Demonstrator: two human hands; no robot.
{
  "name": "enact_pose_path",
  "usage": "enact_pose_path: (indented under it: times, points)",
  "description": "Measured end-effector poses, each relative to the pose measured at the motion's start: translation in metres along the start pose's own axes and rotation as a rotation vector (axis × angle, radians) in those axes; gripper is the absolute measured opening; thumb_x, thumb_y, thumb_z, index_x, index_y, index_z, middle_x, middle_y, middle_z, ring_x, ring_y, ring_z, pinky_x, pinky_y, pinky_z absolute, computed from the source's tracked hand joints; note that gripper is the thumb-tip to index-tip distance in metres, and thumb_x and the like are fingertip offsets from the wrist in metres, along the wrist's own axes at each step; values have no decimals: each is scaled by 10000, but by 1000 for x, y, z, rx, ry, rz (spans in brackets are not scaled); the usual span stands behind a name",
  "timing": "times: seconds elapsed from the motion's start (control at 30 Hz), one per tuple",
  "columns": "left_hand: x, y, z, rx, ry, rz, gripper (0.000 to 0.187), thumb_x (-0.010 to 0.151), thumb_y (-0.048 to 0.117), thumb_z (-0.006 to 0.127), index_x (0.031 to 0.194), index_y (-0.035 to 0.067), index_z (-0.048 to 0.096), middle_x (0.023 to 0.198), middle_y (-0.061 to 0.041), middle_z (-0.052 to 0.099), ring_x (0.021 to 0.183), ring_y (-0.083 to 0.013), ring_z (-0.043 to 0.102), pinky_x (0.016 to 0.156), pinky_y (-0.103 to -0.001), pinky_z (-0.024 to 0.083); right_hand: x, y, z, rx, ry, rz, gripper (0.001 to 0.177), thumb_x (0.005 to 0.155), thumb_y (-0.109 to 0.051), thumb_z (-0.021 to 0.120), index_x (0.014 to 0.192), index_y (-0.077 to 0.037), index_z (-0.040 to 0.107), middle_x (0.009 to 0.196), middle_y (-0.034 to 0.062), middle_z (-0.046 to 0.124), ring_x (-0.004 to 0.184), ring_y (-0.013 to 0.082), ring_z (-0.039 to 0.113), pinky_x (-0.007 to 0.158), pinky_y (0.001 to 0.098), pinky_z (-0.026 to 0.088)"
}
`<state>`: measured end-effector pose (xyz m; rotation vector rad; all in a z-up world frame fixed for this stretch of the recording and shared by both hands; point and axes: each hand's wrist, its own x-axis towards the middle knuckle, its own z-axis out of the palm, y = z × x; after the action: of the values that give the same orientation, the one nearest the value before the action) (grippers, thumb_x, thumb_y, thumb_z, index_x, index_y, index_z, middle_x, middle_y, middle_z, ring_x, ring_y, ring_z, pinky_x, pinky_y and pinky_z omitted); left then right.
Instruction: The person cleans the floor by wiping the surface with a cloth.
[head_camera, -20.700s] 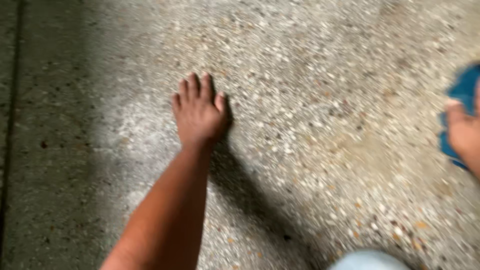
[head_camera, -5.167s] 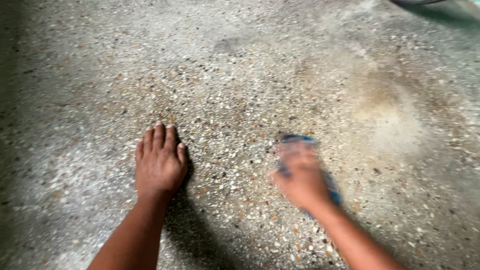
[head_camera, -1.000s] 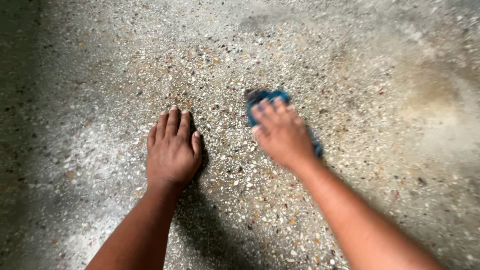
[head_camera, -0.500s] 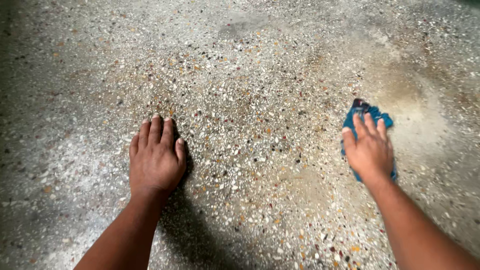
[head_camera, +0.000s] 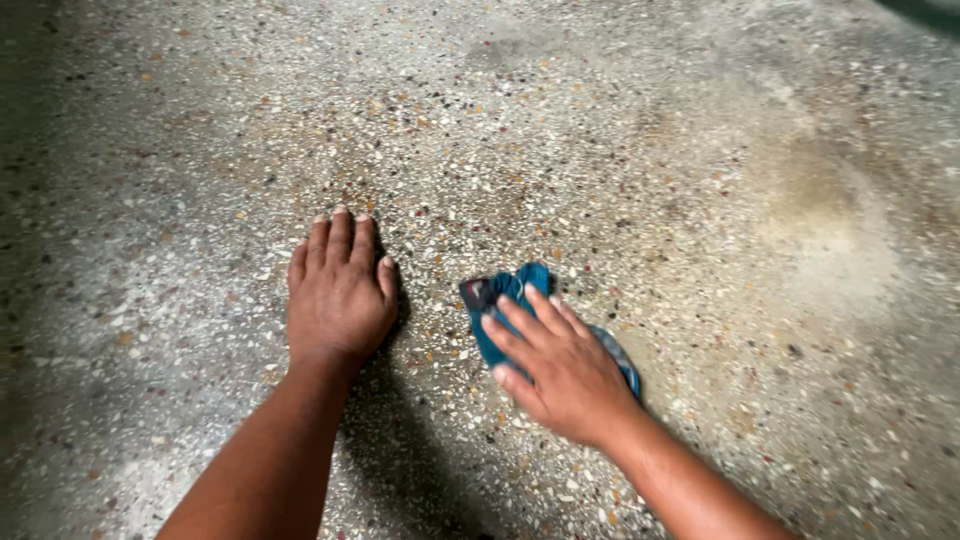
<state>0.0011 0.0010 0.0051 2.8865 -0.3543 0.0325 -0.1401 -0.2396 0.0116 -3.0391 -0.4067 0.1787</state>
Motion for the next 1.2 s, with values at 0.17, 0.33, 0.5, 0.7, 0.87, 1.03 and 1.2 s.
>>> enact_pose_path:
  times: [0.17, 0.33, 0.5, 0.7, 0.87, 1.03, 1.2]
  points:
    - [1, 0, 1, 34, -51, -9, 655, 1029, 460, 199, 1600, 144, 245, 1665, -133, 202, 1536, -312, 155, 1228, -452, 108, 57, 25, -13, -17, 19, 61, 618, 1046, -541, 251, 1593, -258, 299, 1663, 39, 251, 1538, 328, 142, 1211, 513, 115]
    - [1, -1, 3, 65, -34, -1, 651, 1031, 463, 203, 1597, 145, 254, 1667, -130, 213, 1537, -304, 163, 1230, -448, 113, 85, 87, -15, -22, 76, 305, 610, 1036, -564, 253, 1584, -304, 308, 1662, 18, 269, 1542, 309, 167, 1223, 509, 132]
    - [2, 0, 4, 65, -34, -7, 651, 1032, 469, 210, 1595, 147, 260, 1659, -126, 224, 1532, -305, 166, 1229, -447, 109, 59, 166, -9, -19, 160, 559, 619, 1023, -594, 305, 1576, -320, 356, 1654, 6, 326, 1538, 318, 211, 1211, 513, 174]
    - [1, -1, 4, 45, -11, 2, 645, 1032, 463, 228, 1590, 144, 281, 1663, -125, 235, 1531, -304, 175, 1227, -452, 120, -16, 208, 7, -18, 376, 677, 623, 1026, -534, 416, 1543, -200, 507, 1641, 88, 421, 1521, 392, 311, 1198, 532, 276]
    - [-1, -1, 3, 17, 18, 14, 647, 1028, 448, 249, 1587, 126, 301, 1659, -136, 254, 1534, -311, 189, 1228, -461, 132, -59, 182, 23, -47, 358, 784, 641, 1021, -559, 424, 1545, -198, 501, 1630, 106, 419, 1517, 408, 301, 1196, 524, 273]
    - [0, -1, 1, 18, -8, 18, 652, 1030, 444, 240, 1592, 115, 285, 1658, -148, 245, 1536, -317, 180, 1229, -464, 128, -71, 127, 32, -161, 272, 610, 657, 1026, -596, 369, 1562, -221, 431, 1634, 94, 392, 1529, 397, 249, 1226, 467, 239]
    - [1, -1, 0, 14, -52, -4, 657, 1029, 450, 220, 1594, 117, 264, 1660, -148, 221, 1538, -318, 157, 1231, -466, 113, -54, 44, 14, -164, 67, 268, 672, 1007, -580, 358, 1584, -236, 367, 1650, 89, 318, 1523, 390, 192, 1198, 533, 187]
